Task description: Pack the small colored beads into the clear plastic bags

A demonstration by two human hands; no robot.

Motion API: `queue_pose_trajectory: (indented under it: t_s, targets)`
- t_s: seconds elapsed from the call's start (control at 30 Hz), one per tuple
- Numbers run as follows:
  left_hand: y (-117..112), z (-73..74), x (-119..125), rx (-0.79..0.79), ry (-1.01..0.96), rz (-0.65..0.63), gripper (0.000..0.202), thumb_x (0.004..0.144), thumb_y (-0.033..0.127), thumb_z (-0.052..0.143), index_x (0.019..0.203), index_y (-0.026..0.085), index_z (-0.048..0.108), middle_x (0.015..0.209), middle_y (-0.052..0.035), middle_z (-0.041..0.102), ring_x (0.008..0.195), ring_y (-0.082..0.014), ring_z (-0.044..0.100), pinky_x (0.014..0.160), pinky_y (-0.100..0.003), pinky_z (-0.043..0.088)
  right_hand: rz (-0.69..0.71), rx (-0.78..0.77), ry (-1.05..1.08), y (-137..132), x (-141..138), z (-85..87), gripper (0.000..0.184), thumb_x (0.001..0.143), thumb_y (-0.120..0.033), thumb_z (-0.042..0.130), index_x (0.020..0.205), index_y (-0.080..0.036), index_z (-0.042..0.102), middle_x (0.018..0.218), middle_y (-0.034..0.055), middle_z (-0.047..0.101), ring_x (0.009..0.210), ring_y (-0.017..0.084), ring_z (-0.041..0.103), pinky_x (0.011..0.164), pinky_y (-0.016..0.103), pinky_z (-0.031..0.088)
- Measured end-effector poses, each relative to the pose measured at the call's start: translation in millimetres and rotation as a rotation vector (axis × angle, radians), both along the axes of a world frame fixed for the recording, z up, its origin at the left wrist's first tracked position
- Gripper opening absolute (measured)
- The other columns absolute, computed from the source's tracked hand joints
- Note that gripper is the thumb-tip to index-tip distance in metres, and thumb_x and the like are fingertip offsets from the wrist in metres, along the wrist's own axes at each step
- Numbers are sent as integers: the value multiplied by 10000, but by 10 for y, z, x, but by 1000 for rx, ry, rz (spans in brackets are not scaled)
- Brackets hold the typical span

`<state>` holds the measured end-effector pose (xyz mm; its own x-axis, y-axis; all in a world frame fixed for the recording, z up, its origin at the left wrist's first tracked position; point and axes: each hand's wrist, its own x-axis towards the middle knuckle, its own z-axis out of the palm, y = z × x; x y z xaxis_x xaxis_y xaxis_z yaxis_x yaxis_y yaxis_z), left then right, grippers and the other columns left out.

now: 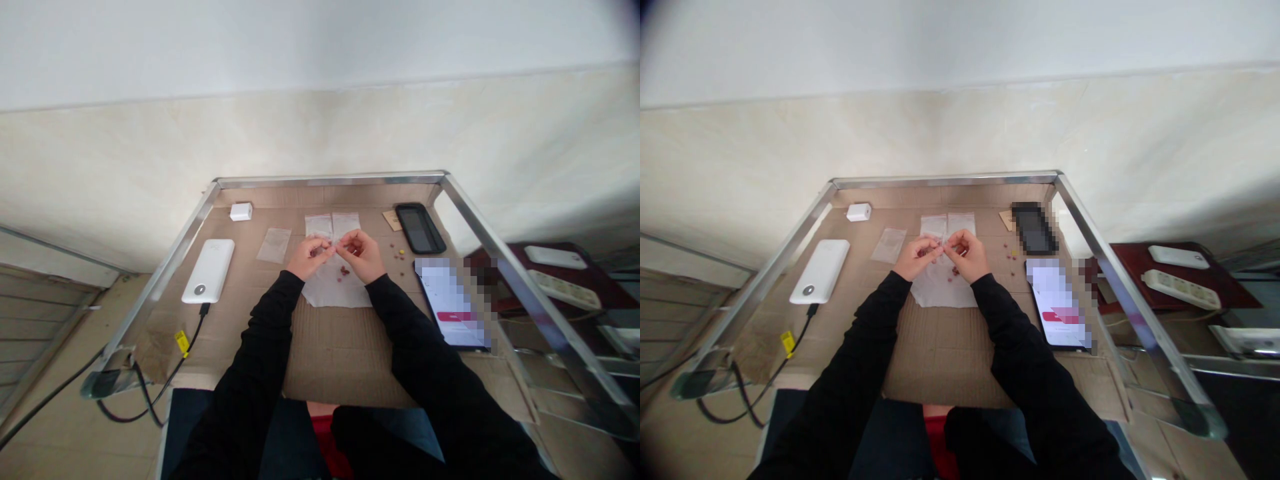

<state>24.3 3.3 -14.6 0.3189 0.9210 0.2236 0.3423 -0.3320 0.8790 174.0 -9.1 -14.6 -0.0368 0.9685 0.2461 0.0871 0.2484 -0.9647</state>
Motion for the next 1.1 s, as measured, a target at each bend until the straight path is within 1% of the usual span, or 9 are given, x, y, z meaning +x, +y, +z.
queue_pose_trajectory:
  t_s: [0.13,0.23,0.47,0.57,0.67,0.77,0.9,1.0,1.1]
  targets:
    - [-6,3,3,-78,-34,-51,237,757,355,498,666,138,523,652,14,494,469,-41,425,462,-179,342,20,24,-26,-1,8,-16,197,676,-306,607,729,-184,462,650,-27,498,471,57,408,408,195,352]
    - [-19,13,6,-83,-22,-54,216,772,321,472,647,147,486,612,28,465,473,-48,415,473,-182,335,31,37,-56,-11,8,-13,186,689,-305,594,739,-184,461,646,-29,500,453,50,388,407,192,333]
    - [-59,44,51,197,128,35,185,752,215,461,576,157,457,660,9,437,572,-86,421,557,-211,352,-93,69,-169,-60,-53,-4,152,686,-276,576,714,-195,451,636,-34,508,427,50,347,419,199,285]
    - [-73,44,68,261,151,75,160,737,189,462,580,159,455,745,-9,473,603,-89,443,565,-213,365,-157,89,-242,-88,-66,20,122,679,-249,560,715,-198,455,626,-38,505,426,54,340,434,205,282]
    - [-72,35,58,289,129,177,170,725,175,469,557,158,456,772,-10,508,566,-73,438,553,-210,374,-255,124,-286,-91,-33,59,89,674,-220,538,698,-194,456,616,-42,488,425,52,331,448,208,286]
    - [-65,30,41,252,41,254,178,733,216,487,567,152,482,828,-13,532,517,-46,439,509,-196,386,-284,140,-267,-78,17,96,89,662,-200,536,683,-189,450,624,-43,479,425,48,330,445,206,285]
    - [-54,36,31,112,-55,198,158,727,310,531,697,158,562,900,-30,533,541,-45,509,436,-165,396,-237,143,-255,-69,47,107,59,669,-187,525,692,-185,470,613,-44,475,435,51,351,456,205,298]
    - [-32,44,10,5,-156,179,230,709,353,553,842,167,583,971,-57,531,544,-57,542,369,-152,386,-259,129,-220,-41,57,75,53,674,-198,534,695,-181,489,604,-43,471,445,55,360,460,205,304]
    - [-1,46,-22,-77,-277,187,290,681,344,581,906,160,574,961,-68,560,525,-67,553,350,-154,399,-261,85,-125,13,82,34,83,668,-226,561,691,-174,500,625,-35,491,442,53,355,442,204,301]
